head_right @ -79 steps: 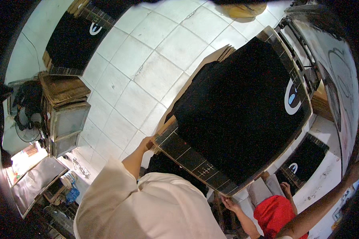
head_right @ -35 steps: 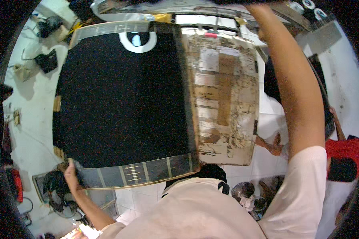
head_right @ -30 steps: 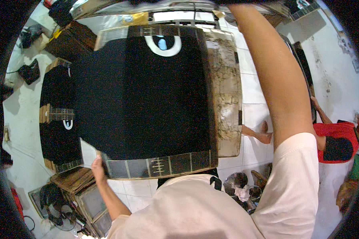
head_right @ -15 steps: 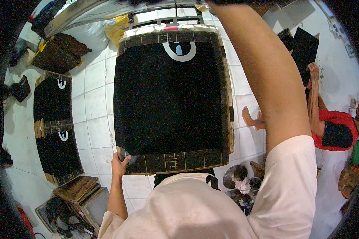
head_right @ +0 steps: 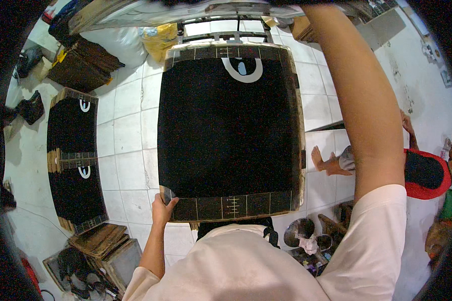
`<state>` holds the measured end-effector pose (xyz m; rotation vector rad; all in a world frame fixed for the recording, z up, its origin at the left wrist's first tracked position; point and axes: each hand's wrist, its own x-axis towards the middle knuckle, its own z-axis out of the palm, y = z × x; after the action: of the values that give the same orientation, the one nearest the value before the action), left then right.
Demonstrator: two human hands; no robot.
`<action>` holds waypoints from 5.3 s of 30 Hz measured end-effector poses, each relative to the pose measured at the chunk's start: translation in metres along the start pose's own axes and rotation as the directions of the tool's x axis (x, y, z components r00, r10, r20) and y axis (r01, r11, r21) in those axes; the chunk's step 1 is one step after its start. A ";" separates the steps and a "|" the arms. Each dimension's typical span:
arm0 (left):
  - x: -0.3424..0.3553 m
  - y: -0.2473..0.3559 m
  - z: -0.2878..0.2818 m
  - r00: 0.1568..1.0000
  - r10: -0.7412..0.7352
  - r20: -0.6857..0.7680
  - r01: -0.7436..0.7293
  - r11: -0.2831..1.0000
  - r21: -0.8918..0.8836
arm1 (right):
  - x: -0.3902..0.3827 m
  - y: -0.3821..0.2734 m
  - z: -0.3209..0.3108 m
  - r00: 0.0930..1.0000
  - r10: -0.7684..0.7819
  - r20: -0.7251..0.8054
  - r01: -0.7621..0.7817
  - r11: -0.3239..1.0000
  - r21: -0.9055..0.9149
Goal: The person repeatedly inks a screen-printing mesh with a squeegee and pulls the ink across to print a white logo onto black fabric. After each pull, the screen is lifted and the printed fabric is removed and placed aside.
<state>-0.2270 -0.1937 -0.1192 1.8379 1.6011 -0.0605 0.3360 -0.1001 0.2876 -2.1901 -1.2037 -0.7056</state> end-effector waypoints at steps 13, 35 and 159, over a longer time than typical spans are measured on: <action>0.077 0.133 -0.102 0.921 0.356 0.161 -0.376 0.918 0.124 | -0.055 0.015 0.016 0.995 -0.038 -0.097 0.043 0.998 0.048; 0.127 0.145 0.001 0.960 -0.239 0.145 0.277 0.890 -0.361 | -0.128 0.160 0.382 0.837 -0.239 0.493 0.232 0.970 0.076; 0.117 -0.243 0.170 0.838 -0.104 0.535 0.258 0.940 -0.222 | -0.023 0.027 0.013 0.972 -0.186 -0.140 0.219 0.936 0.276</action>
<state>-0.3484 -0.1805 -0.4132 1.2935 1.3102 -0.3619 0.3515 -0.1169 0.2573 -1.7806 -1.3924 -0.6765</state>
